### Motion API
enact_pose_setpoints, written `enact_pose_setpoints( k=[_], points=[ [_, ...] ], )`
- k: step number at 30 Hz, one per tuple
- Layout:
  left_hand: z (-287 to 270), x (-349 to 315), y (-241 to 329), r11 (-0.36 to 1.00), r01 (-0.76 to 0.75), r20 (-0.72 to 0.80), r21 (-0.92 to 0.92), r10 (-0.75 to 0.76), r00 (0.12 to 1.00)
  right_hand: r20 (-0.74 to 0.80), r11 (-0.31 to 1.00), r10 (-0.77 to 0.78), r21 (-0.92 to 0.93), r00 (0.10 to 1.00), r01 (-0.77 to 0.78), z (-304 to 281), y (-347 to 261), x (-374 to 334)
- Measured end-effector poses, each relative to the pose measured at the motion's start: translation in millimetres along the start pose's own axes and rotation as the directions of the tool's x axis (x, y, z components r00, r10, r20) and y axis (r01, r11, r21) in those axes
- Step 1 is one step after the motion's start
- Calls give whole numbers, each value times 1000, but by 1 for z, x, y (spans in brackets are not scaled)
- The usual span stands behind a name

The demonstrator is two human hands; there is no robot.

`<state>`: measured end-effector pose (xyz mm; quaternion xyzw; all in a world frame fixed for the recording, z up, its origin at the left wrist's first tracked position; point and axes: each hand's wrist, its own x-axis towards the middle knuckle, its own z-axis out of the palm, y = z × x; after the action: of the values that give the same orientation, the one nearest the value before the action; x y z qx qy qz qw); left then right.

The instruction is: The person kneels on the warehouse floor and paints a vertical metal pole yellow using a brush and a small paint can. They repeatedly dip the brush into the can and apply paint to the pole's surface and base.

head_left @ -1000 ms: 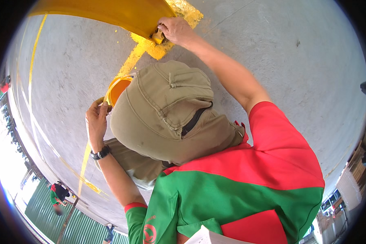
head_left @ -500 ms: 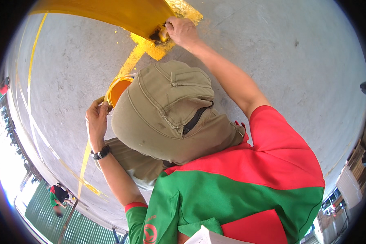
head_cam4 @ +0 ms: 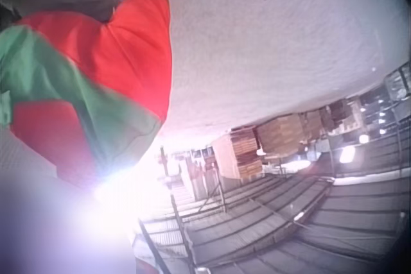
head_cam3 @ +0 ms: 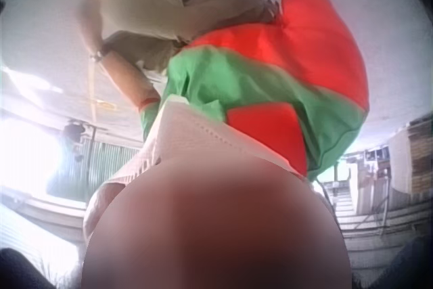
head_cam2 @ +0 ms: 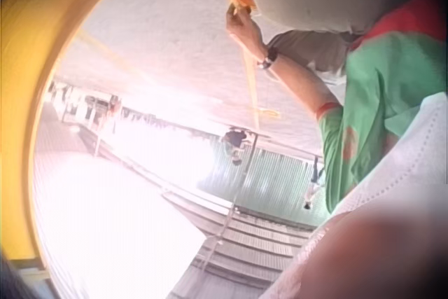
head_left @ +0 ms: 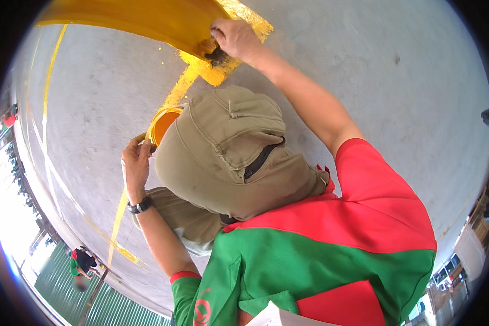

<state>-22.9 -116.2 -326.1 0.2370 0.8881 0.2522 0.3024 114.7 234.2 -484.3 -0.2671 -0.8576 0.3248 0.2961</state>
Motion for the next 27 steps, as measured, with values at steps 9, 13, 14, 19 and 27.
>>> enact_pose_setpoints(
  k=[9, 13, 14, 19, 27],
  points=[
    [-2, 2, 2, 997, -3, -28, 72, 5, 1000, -178, 913, 127, 405, 976, -45, -65, -77, 41],
    [-2, 0, 3, 995, -27, -28, 97, 30, 999, -290, 787, 122, 611, 949, 86, -123, -111, 69],
    [-3, -1, 3, 995, -25, -35, 95, 29, 999, -301, 763, 118, 637, 946, 108, -138, -113, 73],
    [-3, -4, 2, 995, -13, -36, 101, 17, 999, -231, 921, -302, 181, 925, 346, -146, -97, 67],
    [-5, -9, 10, 994, -11, -13, 109, 12, 1000, -241, 676, -710, 30, 662, 736, -152, -122, 126]
  ],
)
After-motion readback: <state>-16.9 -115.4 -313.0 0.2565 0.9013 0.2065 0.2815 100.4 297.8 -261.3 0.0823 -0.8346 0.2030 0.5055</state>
